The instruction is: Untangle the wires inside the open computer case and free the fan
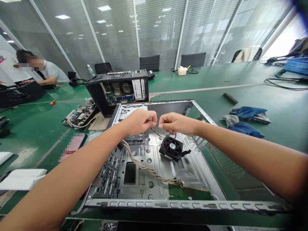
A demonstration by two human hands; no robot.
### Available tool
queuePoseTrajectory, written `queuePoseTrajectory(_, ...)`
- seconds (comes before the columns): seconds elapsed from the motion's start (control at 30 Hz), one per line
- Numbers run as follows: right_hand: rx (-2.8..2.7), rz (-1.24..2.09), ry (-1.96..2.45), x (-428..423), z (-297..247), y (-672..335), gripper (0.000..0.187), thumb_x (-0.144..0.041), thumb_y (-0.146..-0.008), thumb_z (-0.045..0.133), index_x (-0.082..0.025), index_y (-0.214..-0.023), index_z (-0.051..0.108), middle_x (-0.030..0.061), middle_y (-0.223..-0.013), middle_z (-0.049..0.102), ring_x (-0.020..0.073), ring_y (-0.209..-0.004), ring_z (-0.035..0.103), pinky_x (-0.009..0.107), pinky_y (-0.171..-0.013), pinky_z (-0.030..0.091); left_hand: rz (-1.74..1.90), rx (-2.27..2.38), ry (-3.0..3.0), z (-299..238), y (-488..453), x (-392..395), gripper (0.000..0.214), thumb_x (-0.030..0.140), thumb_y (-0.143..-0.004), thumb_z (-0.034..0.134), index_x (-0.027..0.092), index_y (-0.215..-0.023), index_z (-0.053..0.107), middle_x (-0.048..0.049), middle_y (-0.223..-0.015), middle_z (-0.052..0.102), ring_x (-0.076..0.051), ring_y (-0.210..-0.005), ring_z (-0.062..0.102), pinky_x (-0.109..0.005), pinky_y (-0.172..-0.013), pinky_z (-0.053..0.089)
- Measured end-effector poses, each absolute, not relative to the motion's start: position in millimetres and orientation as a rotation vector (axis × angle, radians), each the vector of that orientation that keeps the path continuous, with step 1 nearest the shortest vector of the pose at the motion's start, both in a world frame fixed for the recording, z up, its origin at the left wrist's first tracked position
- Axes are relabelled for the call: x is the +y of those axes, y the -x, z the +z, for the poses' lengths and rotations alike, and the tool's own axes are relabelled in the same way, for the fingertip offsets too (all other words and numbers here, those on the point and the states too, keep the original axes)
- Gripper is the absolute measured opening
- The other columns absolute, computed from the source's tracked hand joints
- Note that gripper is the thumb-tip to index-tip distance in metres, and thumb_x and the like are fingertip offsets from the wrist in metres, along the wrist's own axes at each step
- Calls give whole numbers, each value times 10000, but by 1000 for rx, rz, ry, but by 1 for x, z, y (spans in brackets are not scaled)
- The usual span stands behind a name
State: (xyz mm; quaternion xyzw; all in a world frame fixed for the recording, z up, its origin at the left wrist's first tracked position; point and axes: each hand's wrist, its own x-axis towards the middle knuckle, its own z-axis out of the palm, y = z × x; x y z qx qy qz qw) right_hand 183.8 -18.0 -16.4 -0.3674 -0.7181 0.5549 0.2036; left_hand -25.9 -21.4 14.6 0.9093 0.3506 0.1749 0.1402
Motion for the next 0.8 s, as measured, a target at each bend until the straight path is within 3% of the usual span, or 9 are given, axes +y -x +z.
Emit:
queuePoseTrajectory(0.13,-1905,1591,1043,-17,-16,-184,168,-289,-826,602,-204,-722,501,-66,-542,417,63,-452,359,221,-437,311,501,1007,-2823,15,25,-22,74,227,-814,530,205,-789,596,42,-610,573,-103,-559,468,-251,-564,310)
queuePoseTrajectory(0.3,-1746,1685,1019,-17,-15,-182,134,-226,-789,605,-198,-696,512,-62,-513,415,60,-425,338,217,-404,255,396,1016,-3022,15,22,-23,147,261,-781,588,199,-913,571,-14,-817,618,-151,-693,532,-272,-609,331)
queuePoseTrajectory(0.4,-1714,1738,993,-18,-14,-182,150,-217,-781,606,-197,-679,499,-63,-510,417,55,-417,323,212,-396,236,313,1085,-3100,14,18,-25,127,224,-836,525,189,-953,559,-40,-884,612,-166,-737,549,-281,-607,334)
queuePoseTrajectory(0.57,-1705,1741,999,-18,-14,-182,175,-164,-776,574,-192,-636,472,-62,-468,405,57,-399,310,215,-391,235,233,1179,-3247,15,13,-28,170,270,-932,420,200,-975,569,-37,-879,590,-149,-670,536,-281,-529,288)
queuePoseTrajectory(0.8,-1652,1780,1004,-16,-14,-182,180,-170,-823,526,-188,-647,489,-56,-482,402,61,-394,307,223,-397,238,328,1177,-3377,17,13,-28,191,278,-936,426,208,-939,604,-63,-1007,577,-110,-626,500,-273,-484,249)
